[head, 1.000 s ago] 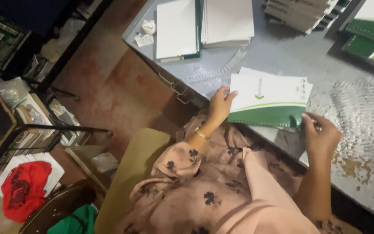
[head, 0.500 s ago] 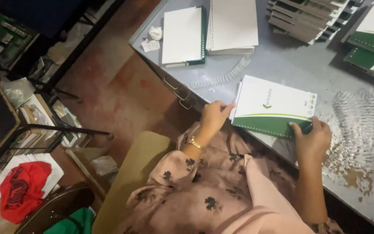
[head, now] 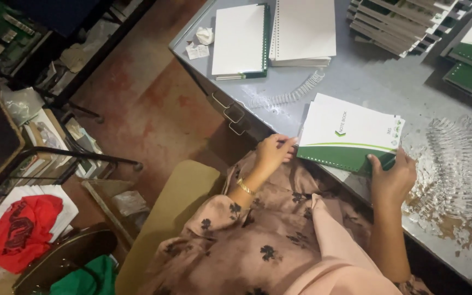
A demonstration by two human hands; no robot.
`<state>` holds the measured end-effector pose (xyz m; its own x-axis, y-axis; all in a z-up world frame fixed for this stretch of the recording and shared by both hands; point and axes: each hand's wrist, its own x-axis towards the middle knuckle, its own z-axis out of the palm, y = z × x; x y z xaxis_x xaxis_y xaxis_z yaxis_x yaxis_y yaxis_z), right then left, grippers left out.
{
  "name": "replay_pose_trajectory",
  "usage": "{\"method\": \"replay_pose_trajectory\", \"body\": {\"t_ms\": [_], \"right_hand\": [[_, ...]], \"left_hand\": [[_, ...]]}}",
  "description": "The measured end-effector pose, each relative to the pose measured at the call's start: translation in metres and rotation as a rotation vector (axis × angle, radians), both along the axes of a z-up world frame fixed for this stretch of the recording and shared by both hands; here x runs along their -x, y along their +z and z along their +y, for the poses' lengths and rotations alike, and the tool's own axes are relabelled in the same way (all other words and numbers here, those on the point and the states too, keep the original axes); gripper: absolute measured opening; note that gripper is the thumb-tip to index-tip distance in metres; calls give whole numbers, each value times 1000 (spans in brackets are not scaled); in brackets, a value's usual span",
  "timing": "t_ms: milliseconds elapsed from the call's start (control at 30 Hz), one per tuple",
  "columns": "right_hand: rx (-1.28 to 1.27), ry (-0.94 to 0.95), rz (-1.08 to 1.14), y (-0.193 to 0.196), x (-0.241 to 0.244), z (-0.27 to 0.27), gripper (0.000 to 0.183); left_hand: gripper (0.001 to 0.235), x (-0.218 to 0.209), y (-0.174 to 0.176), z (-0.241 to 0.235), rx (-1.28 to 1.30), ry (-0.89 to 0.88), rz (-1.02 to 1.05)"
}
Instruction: Assembling notebooks by manually aligning covers with stacks of paper and stacking them for binding.
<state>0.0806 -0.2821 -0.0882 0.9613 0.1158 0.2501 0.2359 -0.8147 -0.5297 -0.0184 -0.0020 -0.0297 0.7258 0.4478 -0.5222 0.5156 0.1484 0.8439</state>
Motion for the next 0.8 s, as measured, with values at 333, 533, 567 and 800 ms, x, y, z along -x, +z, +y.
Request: {"method": "replay_pose_trajectory", "body": {"t_ms": [333, 533, 567, 800], "right_hand": [[-184, -111, 30, 6, 10, -5, 53], [-421, -156, 258, 38, 22, -2, 55], [-450, -171, 279, 44, 23, 2, 56], [-474, -167, 358, 62, 28, 3, 57]], "left_hand": [[68, -12, -2, -31, -398, -333, -220], [72, -22, -2, -30, -355, -318, -233], [74, -24, 2, -29, -340, -312, -229], [57, -23, 0, -28, -449, -351, -168]]}}
